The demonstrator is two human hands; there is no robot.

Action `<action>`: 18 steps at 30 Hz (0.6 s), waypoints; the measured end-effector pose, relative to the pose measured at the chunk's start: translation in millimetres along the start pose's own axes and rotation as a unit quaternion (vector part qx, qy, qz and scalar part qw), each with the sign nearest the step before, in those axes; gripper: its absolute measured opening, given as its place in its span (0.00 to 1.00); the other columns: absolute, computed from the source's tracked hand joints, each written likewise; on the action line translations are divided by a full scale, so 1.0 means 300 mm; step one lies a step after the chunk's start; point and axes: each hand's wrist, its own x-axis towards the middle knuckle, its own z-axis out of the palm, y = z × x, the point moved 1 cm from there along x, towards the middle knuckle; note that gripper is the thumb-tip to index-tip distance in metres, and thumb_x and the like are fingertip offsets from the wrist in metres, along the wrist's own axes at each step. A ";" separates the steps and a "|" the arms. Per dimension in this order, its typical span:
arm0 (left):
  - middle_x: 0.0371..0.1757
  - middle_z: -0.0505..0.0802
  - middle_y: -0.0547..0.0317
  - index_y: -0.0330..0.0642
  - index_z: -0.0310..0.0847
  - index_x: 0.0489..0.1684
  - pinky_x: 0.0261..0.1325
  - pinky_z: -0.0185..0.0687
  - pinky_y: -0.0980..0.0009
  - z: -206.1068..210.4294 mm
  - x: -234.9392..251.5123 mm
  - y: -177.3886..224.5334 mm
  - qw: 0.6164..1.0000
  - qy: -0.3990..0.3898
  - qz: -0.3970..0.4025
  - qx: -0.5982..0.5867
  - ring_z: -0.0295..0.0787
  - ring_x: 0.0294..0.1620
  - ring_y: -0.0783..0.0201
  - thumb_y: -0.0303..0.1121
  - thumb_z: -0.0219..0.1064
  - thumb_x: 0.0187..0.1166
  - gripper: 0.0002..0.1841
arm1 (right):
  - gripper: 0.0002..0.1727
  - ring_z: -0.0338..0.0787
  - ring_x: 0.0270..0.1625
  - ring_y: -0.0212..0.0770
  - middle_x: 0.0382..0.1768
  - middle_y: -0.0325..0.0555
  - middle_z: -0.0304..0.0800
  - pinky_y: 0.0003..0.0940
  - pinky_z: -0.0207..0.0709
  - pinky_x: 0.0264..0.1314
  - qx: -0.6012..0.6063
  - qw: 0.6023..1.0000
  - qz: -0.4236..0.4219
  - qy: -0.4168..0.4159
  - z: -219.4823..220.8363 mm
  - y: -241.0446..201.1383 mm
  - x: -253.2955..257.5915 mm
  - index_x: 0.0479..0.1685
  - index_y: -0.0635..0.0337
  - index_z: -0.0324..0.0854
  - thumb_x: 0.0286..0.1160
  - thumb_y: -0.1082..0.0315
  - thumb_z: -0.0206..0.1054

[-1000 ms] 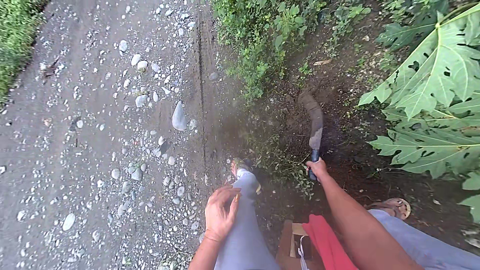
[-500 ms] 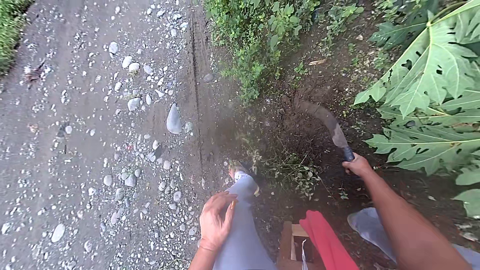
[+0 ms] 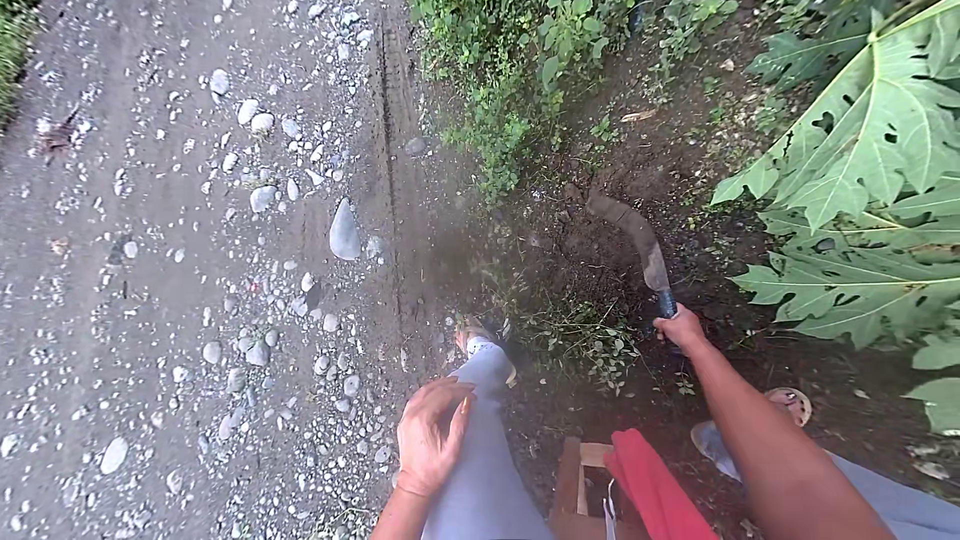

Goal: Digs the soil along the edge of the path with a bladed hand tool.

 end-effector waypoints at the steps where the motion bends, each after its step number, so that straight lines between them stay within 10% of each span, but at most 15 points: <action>1: 0.47 1.00 0.64 0.49 0.95 0.32 0.72 0.81 0.58 0.001 0.006 0.006 1.000 0.000 0.000 0.002 0.93 0.63 0.61 0.56 0.47 0.85 0.30 | 0.32 0.88 0.31 0.45 0.43 0.56 0.85 0.43 0.86 0.37 0.073 0.997 0.007 0.005 0.053 -0.017 -0.008 0.80 0.65 0.64 0.75 0.74 0.69; 10: 0.47 1.00 0.64 0.49 0.96 0.32 0.71 0.82 0.57 0.002 0.006 0.003 1.000 -0.007 -0.003 0.007 0.94 0.62 0.60 0.54 0.48 0.85 0.29 | 0.32 0.93 0.48 0.61 0.56 0.67 0.89 0.61 0.84 0.54 -0.249 0.964 0.005 -0.097 0.050 0.075 -0.027 0.78 0.63 0.73 0.70 0.71 0.75; 18: 0.48 1.00 0.63 0.48 0.96 0.33 0.70 0.83 0.56 0.005 0.016 0.019 1.000 -0.016 -0.008 0.008 0.94 0.62 0.59 0.54 0.48 0.84 0.29 | 0.32 0.87 0.29 0.46 0.40 0.57 0.85 0.44 0.85 0.38 0.064 0.997 0.009 -0.030 0.186 0.040 -0.074 0.78 0.69 0.65 0.74 0.75 0.71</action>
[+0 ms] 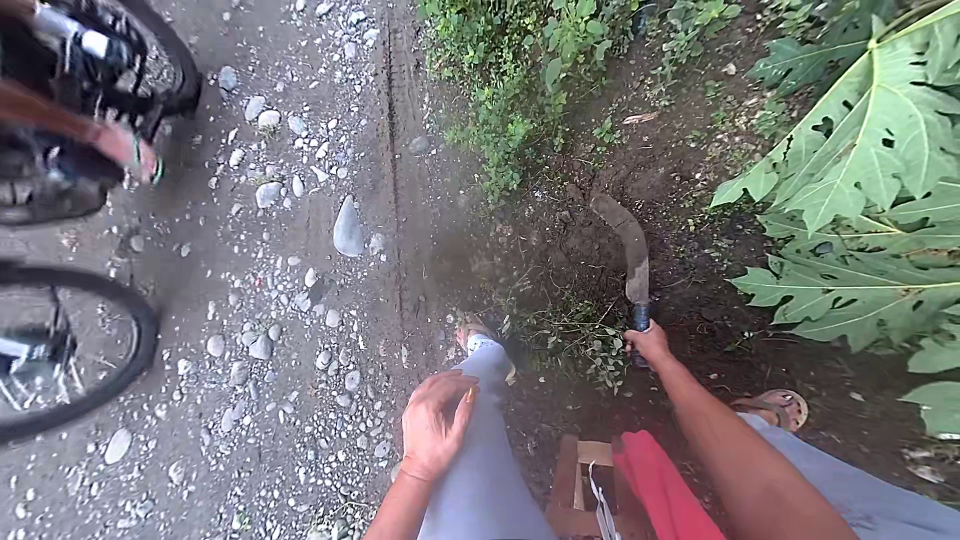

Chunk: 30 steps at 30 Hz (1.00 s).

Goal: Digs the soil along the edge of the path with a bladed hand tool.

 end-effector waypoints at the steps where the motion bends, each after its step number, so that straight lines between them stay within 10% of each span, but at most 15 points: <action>1: 0.48 1.00 0.63 0.48 0.96 0.33 0.70 0.82 0.56 0.000 0.000 0.002 1.000 -0.001 -0.002 0.000 0.94 0.62 0.59 0.54 0.48 0.84 0.29 | 0.32 0.88 0.33 0.49 0.43 0.60 0.86 0.47 0.85 0.41 -0.060 0.998 0.004 -0.018 0.009 0.020 -0.002 0.78 0.70 0.66 0.73 0.75 0.72; 6: 0.47 1.00 0.64 0.49 0.96 0.32 0.71 0.82 0.57 -0.007 -0.007 -0.019 1.000 -0.004 0.004 -0.007 0.94 0.63 0.61 0.55 0.48 0.85 0.29 | 0.31 0.87 0.68 0.70 0.65 0.68 0.87 0.74 0.76 0.67 -0.447 0.888 -0.014 -0.105 -0.163 0.052 0.017 0.76 0.60 0.77 0.70 0.65 0.75; 10: 0.46 1.00 0.64 0.48 0.95 0.32 0.71 0.83 0.58 -0.007 -0.014 -0.026 1.000 0.005 0.007 -0.013 0.94 0.62 0.60 0.55 0.48 0.85 0.30 | 0.30 0.91 0.54 0.66 0.57 0.70 0.88 0.67 0.82 0.58 -0.329 0.941 -0.030 -0.072 -0.244 0.015 0.021 0.75 0.64 0.76 0.70 0.71 0.75; 15: 0.46 1.00 0.63 0.48 0.95 0.32 0.69 0.83 0.57 -0.010 -0.009 -0.012 1.000 0.007 0.002 -0.008 0.94 0.62 0.59 0.55 0.48 0.85 0.30 | 0.31 0.88 0.30 0.46 0.41 0.58 0.85 0.44 0.86 0.38 -0.004 1.000 -0.010 -0.005 0.022 -0.024 0.010 0.77 0.68 0.66 0.74 0.74 0.71; 22: 0.46 1.00 0.65 0.49 0.95 0.32 0.71 0.82 0.57 -0.014 -0.016 -0.028 1.000 0.000 0.001 -0.030 0.93 0.63 0.61 0.55 0.49 0.85 0.29 | 0.34 0.86 0.70 0.71 0.68 0.70 0.85 0.74 0.76 0.68 -0.448 0.889 -0.016 -0.096 -0.088 -0.006 0.023 0.80 0.61 0.74 0.71 0.66 0.76; 30: 0.45 1.00 0.63 0.48 0.95 0.33 0.69 0.84 0.57 -0.013 -0.007 -0.015 1.000 0.002 -0.002 -0.022 0.94 0.62 0.59 0.54 0.49 0.84 0.28 | 0.34 0.91 0.38 0.53 0.50 0.63 0.88 0.50 0.86 0.47 -0.121 0.992 0.007 -0.028 -0.016 -0.019 -0.019 0.81 0.67 0.66 0.74 0.72 0.73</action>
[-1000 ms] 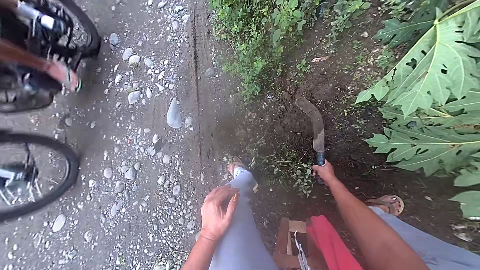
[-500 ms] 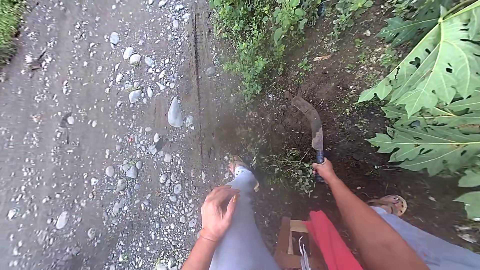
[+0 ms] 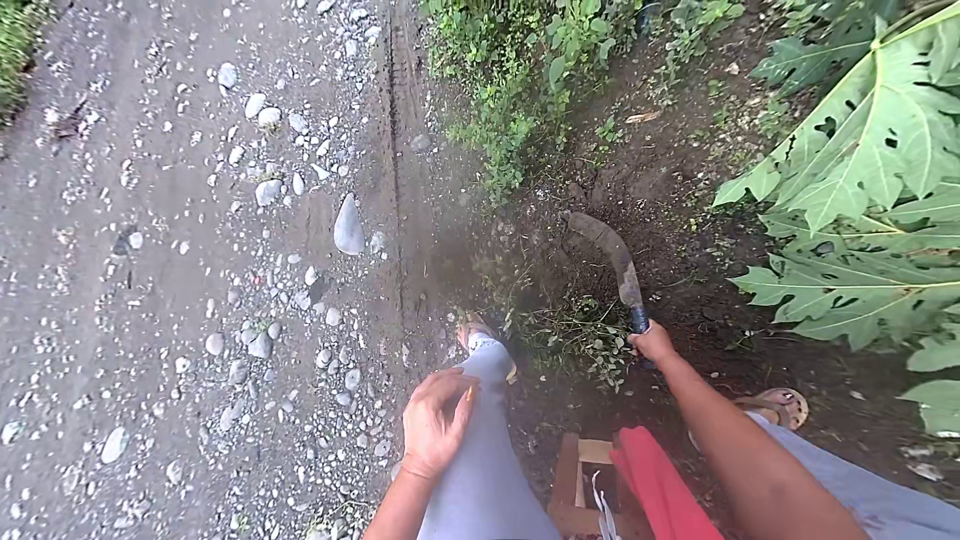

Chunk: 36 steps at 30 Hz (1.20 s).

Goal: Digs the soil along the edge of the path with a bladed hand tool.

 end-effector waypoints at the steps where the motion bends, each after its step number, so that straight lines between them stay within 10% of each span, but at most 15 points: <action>1: 0.45 1.00 0.63 0.48 0.96 0.33 0.68 0.84 0.57 0.004 0.004 0.006 1.000 -0.003 -0.002 0.002 0.94 0.62 0.59 0.54 0.49 0.83 0.28 | 0.33 0.91 0.39 0.53 0.50 0.64 0.87 0.50 0.86 0.48 -0.029 0.999 0.008 -0.015 0.030 0.000 -0.009 0.80 0.68 0.67 0.74 0.72 0.73; 6: 0.46 1.00 0.61 0.48 0.96 0.33 0.67 0.84 0.54 0.010 0.019 0.026 1.000 -0.018 -0.003 0.017 0.95 0.61 0.57 0.53 0.50 0.82 0.27 | 0.33 0.87 0.69 0.68 0.67 0.68 0.86 0.68 0.78 0.69 -0.319 0.945 -0.019 -0.068 -0.004 0.024 -0.059 0.78 0.64 0.74 0.72 0.67 0.74; 9: 0.46 1.00 0.59 0.47 0.96 0.34 0.67 0.85 0.53 0.011 0.011 0.020 1.000 -0.021 -0.005 0.022 0.95 0.60 0.56 0.52 0.50 0.82 0.27 | 0.32 0.86 0.70 0.69 0.67 0.69 0.86 0.72 0.77 0.67 -0.331 0.942 -0.035 -0.038 -0.126 0.036 -0.079 0.77 0.62 0.74 0.71 0.65 0.75; 18: 0.50 0.99 0.51 0.45 0.96 0.36 0.62 0.83 0.42 -0.001 0.015 0.034 0.998 -0.037 -0.024 0.051 0.95 0.59 0.48 0.54 0.49 0.80 0.29 | 0.29 0.87 0.32 0.47 0.43 0.59 0.85 0.46 0.84 0.40 0.207 0.970 0.073 0.104 -0.120 0.293 -0.154 0.75 0.69 0.68 0.75 0.72 0.72; 23: 0.51 0.98 0.50 0.45 0.97 0.38 0.61 0.82 0.39 -0.006 0.028 0.038 0.996 -0.050 -0.029 0.067 0.94 0.59 0.46 0.55 0.49 0.80 0.30 | 0.33 0.87 0.68 0.67 0.65 0.70 0.86 0.67 0.76 0.72 -0.220 0.972 0.039 -0.070 -0.228 0.555 -0.245 0.77 0.65 0.76 0.71 0.67 0.78; 26: 0.51 0.98 0.49 0.44 0.96 0.40 0.60 0.81 0.38 -0.011 0.030 0.036 0.995 -0.063 -0.037 0.072 0.94 0.59 0.45 0.56 0.48 0.80 0.30 | 0.31 0.85 0.70 0.71 0.65 0.68 0.88 0.75 0.72 0.71 -0.365 0.928 -0.007 -0.071 -0.383 0.587 -0.257 0.73 0.59 0.82 0.67 0.61 0.79; 31: 0.51 0.98 0.48 0.43 0.96 0.40 0.61 0.80 0.37 -0.016 0.029 0.047 0.995 -0.063 -0.045 0.071 0.94 0.58 0.43 0.54 0.49 0.80 0.29 | 0.29 0.91 0.48 0.65 0.52 0.70 0.89 0.67 0.80 0.57 -0.097 0.994 0.000 0.050 -0.443 0.541 -0.265 0.73 0.66 0.77 0.69 0.71 0.77; 36: 0.51 0.98 0.48 0.43 0.96 0.40 0.60 0.80 0.36 -0.021 0.028 0.039 0.995 -0.059 -0.048 0.070 0.94 0.58 0.43 0.54 0.49 0.80 0.29 | 0.30 0.88 0.32 0.49 0.42 0.60 0.86 0.48 0.85 0.41 0.206 0.966 0.053 0.146 -0.205 0.448 -0.254 0.76 0.71 0.67 0.76 0.72 0.72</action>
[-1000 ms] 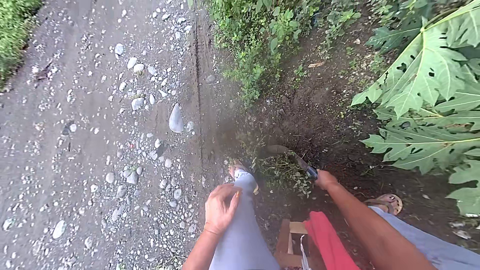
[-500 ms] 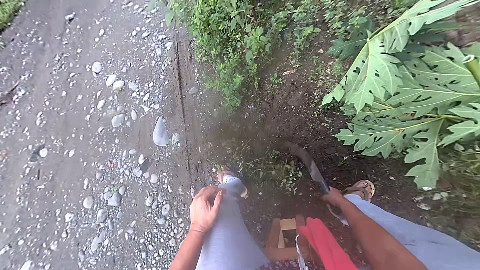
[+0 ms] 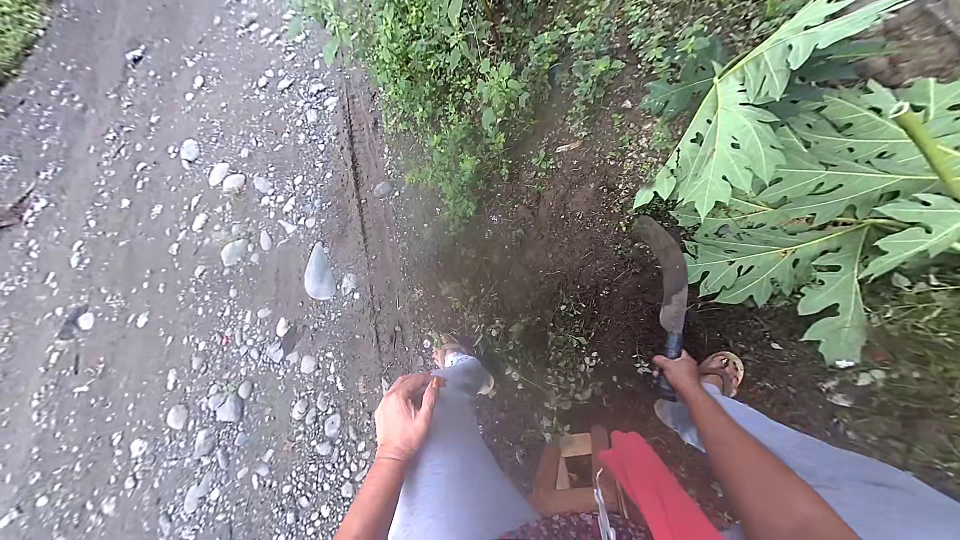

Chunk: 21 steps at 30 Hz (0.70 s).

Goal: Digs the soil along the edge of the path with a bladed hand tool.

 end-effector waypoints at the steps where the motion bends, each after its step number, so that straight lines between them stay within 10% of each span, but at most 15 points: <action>1: 0.51 0.98 0.47 0.43 0.96 0.40 0.61 0.80 0.36 -0.001 0.001 0.004 1.000 -0.004 -0.001 0.002 0.94 0.59 0.43 0.54 0.49 0.80 0.29 | 0.30 0.89 0.35 0.52 0.43 0.63 0.87 0.50 0.85 0.45 -0.039 0.999 0.016 -0.014 0.023 0.037 -0.018 0.76 0.73 0.68 0.75 0.72 0.72; 7: 0.50 0.98 0.46 0.43 0.96 0.41 0.60 0.80 0.36 0.004 0.016 0.032 1.000 -0.020 0.004 0.014 0.94 0.58 0.42 0.55 0.48 0.80 0.30 | 0.32 0.85 0.70 0.69 0.65 0.71 0.87 0.70 0.75 0.72 -0.452 0.879 -0.038 -0.144 -0.163 0.129 -0.017 0.75 0.66 0.77 0.72 0.63 0.77; 16: 0.53 0.97 0.43 0.41 0.95 0.43 0.65 0.77 0.35 0.014 0.034 0.089 0.999 -0.036 0.013 0.016 0.92 0.61 0.40 0.53 0.48 0.82 0.30 | 0.30 0.90 0.35 0.50 0.44 0.60 0.87 0.49 0.86 0.43 0.007 0.999 0.022 -0.024 0.068 0.025 -0.073 0.75 0.69 0.68 0.74 0.72 0.73; 21: 0.52 0.97 0.43 0.40 0.95 0.43 0.64 0.78 0.36 0.015 0.034 0.074 0.999 -0.031 0.017 0.021 0.93 0.60 0.41 0.52 0.48 0.81 0.29 | 0.32 0.89 0.65 0.63 0.65 0.67 0.87 0.63 0.80 0.67 -0.394 0.903 0.006 -0.169 0.022 0.102 -0.075 0.76 0.66 0.75 0.71 0.67 0.76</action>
